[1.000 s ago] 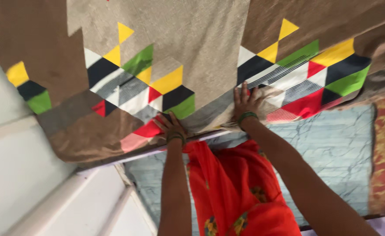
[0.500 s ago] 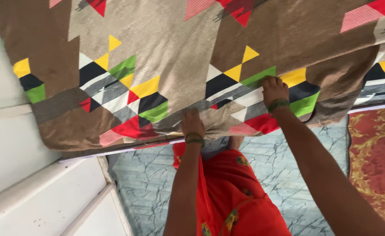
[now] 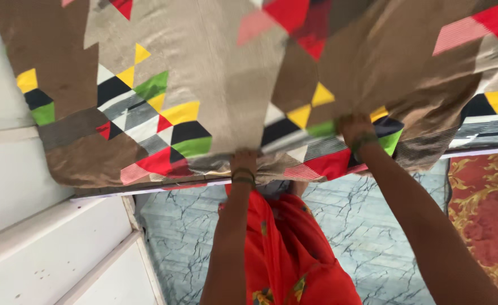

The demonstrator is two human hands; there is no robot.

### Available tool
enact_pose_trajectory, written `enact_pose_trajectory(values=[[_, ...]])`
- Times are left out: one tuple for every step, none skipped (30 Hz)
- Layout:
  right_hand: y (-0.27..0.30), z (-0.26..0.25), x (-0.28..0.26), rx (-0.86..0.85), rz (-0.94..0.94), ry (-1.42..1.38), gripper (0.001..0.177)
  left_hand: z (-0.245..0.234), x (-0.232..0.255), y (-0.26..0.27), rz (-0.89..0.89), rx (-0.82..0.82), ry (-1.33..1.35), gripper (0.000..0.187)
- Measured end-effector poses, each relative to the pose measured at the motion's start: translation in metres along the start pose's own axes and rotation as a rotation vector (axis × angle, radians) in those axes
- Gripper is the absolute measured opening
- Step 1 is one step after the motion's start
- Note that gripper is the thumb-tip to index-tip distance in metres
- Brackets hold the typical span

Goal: The person spreads a bedsheet over a mattress, tucks the edges under the mattress by hand, and then places pillows and additional bedding on top.

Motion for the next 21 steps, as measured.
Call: enact_pose_trajectory(values=[[0.025, 0.003, -0.009, -0.018, -0.060, -0.099, 0.034, 0.010, 0.006, 0.019, 0.042, -0.057, 0.034, 0.030], [0.046, 0.002, -0.014, -0.030, -0.116, -0.190, 0.035, 0.008, 0.015, 0.039, 0.042, 0.048, 0.032, 0.030], [0.063, 0.009, -0.013, -0.174, -0.071, -0.218, 0.037, 0.003, 0.023, 0.050, 0.041, 0.153, 0.030, 0.030], [0.082, 0.016, -0.015, -0.327, -0.025, -0.248, 0.041, 0.004, 0.026, 0.053, 0.008, 0.137, 0.065, 0.031], [0.087, 0.010, -0.013, -0.291, 0.022, -0.289, 0.032, 0.004, 0.028, 0.053, -0.025, 0.120, 0.099, 0.031], [0.096, 0.009, -0.015, -0.265, 0.065, -0.335, 0.024, 0.008, 0.029, 0.058, -0.059, 0.092, 0.133, 0.031], [0.100, 0.010, -0.014, -0.239, 0.108, -0.379, 0.017, 0.010, 0.031, 0.056, -0.065, 0.068, 0.140, 0.031], [0.101, 0.012, -0.016, -0.218, 0.109, -0.372, 0.019, 0.012, 0.030, 0.054, -0.074, 0.038, 0.144, 0.030], [0.099, 0.016, -0.015, -0.198, 0.110, -0.365, 0.020, 0.013, 0.030, 0.051, -0.082, 0.008, 0.147, 0.030], [0.099, 0.020, -0.018, -0.180, 0.110, -0.364, 0.023, 0.011, 0.028, 0.054, -0.084, 0.020, 0.127, 0.030], [0.100, 0.022, -0.019, -0.137, 0.121, -0.362, 0.023, 0.009, 0.026, 0.056, -0.085, 0.031, 0.107, 0.029], [0.104, 0.023, -0.022, -0.098, 0.135, -0.361, 0.023, 0.006, 0.024, 0.061, -0.084, 0.039, 0.087, 0.029], [0.108, 0.024, -0.027, -0.059, 0.149, -0.360, 0.023, 0.010, 0.019, 0.070, -0.115, -0.045, 0.143, 0.036], [0.114, 0.021, -0.032, -0.010, 0.165, -0.382, 0.031, 0.011, 0.013, 0.078, -0.144, -0.121, 0.199, 0.045], [0.121, 0.016, -0.037, 0.038, 0.182, -0.404, 0.039, 0.013, 0.008, 0.086, -0.175, -0.197, 0.254, 0.056], [0.129, 0.010, -0.039, 0.088, 0.201, -0.421, 0.048, 0.007, 0.006, 0.087, -0.163, -0.180, 0.222, 0.049], [0.131, 0.005, -0.045, 0.121, 0.169, -0.391, 0.050, 0.002, 0.003, 0.086, -0.150, -0.163, 0.190, 0.044], [0.132, 0.002, -0.050, 0.150, 0.137, -0.360, 0.052, -0.001, 0.002, 0.090, -0.136, -0.150, 0.160, 0.040], [0.133, 0.001, -0.055, 0.178, 0.105, -0.330, 0.055, 0.001, 0.005, 0.090, -0.109, -0.199, 0.120, 0.041], [0.133, 0.004, -0.055, 0.193, 0.107, -0.413, 0.042, 0.003, 0.005, 0.085, -0.084, -0.247, 0.079, 0.042], [0.135, 0.007, -0.052, 0.208, 0.109, -0.496, 0.030, 0.007, 0.004, 0.083, -0.059, -0.295, 0.037, 0.043]])
Point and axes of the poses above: each hand's wrist, its own y-axis away from the middle knuckle, its own z-axis out of the palm, x = y × z, the point moved 7 cm from there along -y, towards the middle knuckle, and after that the axes turned 7 degrees about -y, right-handed, at the moved point
